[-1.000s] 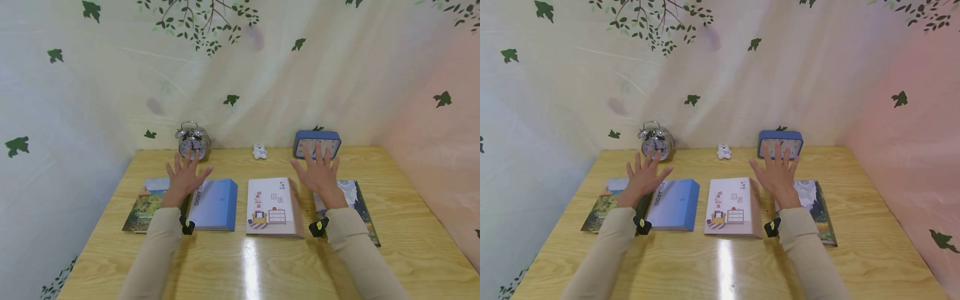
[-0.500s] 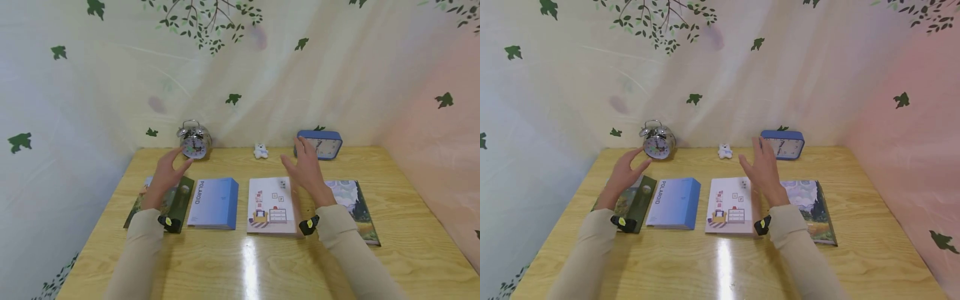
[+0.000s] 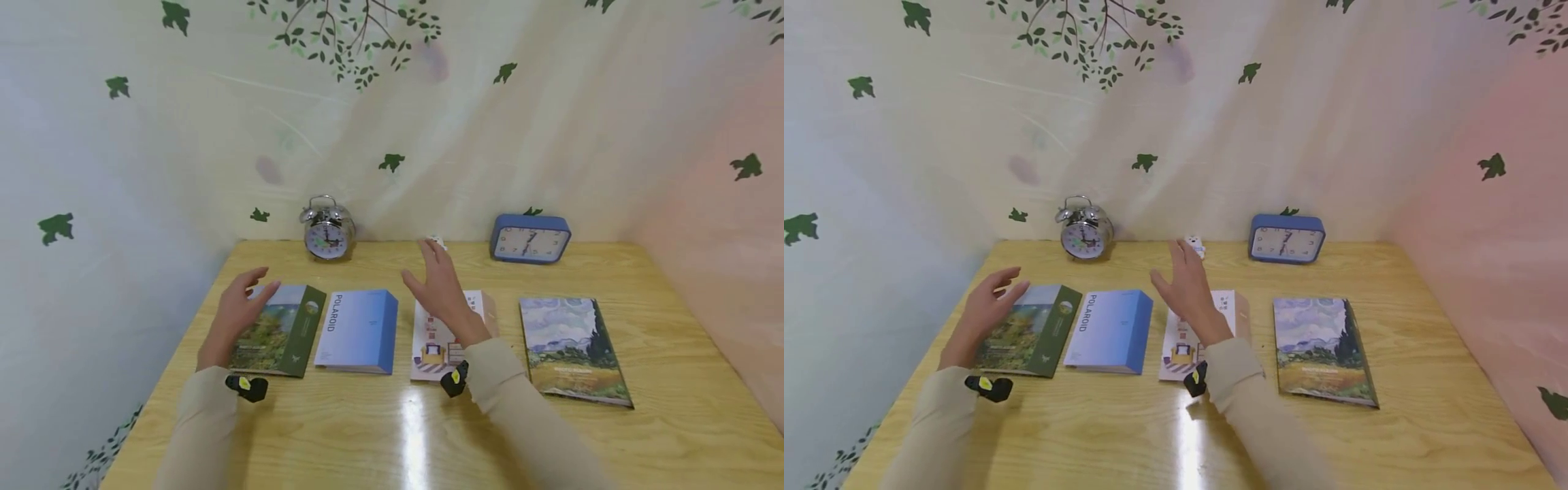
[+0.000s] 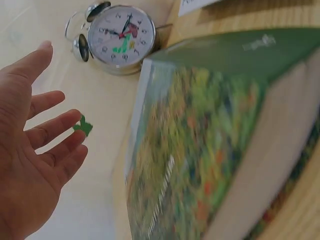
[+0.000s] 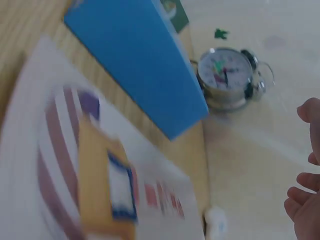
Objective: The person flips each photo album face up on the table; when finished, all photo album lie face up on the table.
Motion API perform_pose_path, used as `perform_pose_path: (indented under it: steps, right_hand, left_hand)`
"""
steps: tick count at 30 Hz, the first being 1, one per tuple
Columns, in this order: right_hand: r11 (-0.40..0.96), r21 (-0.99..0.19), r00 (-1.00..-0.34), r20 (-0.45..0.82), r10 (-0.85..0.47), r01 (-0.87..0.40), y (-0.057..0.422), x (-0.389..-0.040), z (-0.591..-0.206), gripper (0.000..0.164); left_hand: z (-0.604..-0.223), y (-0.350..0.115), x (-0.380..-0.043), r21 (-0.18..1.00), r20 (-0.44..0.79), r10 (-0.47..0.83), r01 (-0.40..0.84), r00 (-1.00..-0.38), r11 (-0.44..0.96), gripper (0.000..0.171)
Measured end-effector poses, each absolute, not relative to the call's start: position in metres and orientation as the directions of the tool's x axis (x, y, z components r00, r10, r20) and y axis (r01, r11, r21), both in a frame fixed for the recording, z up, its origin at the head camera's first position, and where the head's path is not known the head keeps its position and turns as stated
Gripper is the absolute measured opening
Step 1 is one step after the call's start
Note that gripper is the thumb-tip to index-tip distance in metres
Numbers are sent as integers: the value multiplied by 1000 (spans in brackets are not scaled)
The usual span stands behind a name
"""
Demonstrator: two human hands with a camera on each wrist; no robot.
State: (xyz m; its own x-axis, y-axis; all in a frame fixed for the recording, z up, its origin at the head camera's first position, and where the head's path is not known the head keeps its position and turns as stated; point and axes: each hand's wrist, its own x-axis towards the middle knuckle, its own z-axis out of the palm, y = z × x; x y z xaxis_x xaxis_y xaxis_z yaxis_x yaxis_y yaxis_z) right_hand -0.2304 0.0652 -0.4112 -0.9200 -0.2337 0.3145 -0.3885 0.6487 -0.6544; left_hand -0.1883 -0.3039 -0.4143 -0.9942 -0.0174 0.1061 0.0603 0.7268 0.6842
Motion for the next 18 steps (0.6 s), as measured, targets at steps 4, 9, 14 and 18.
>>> perform_pose_path:
  steps: [4, 9, 14, 18]
  right_hand:
    - [635, -663, -918, 289, -270, -396, 39, -223, -416, 69]
    - [637, -662, -918, 254, -305, -395, 8, -209, -421, 70]
    - [609, -665, -898, 254, -359, -432, -21, -195, -425, 70]
    - [582, -663, -874, 262, -408, -471, -42, -185, -431, 70]
  left_hand:
    - [-422, -315, -178, 698, 125, -46, 55, -991, 714, 65]
    - [-429, -330, -166, 684, 171, -73, 65, -983, 727, 61]
    - [-436, -345, -153, 676, 153, -81, 45, -985, 736, 61]
    - [-440, -358, -144, 673, 122, -75, 27, -990, 739, 64]
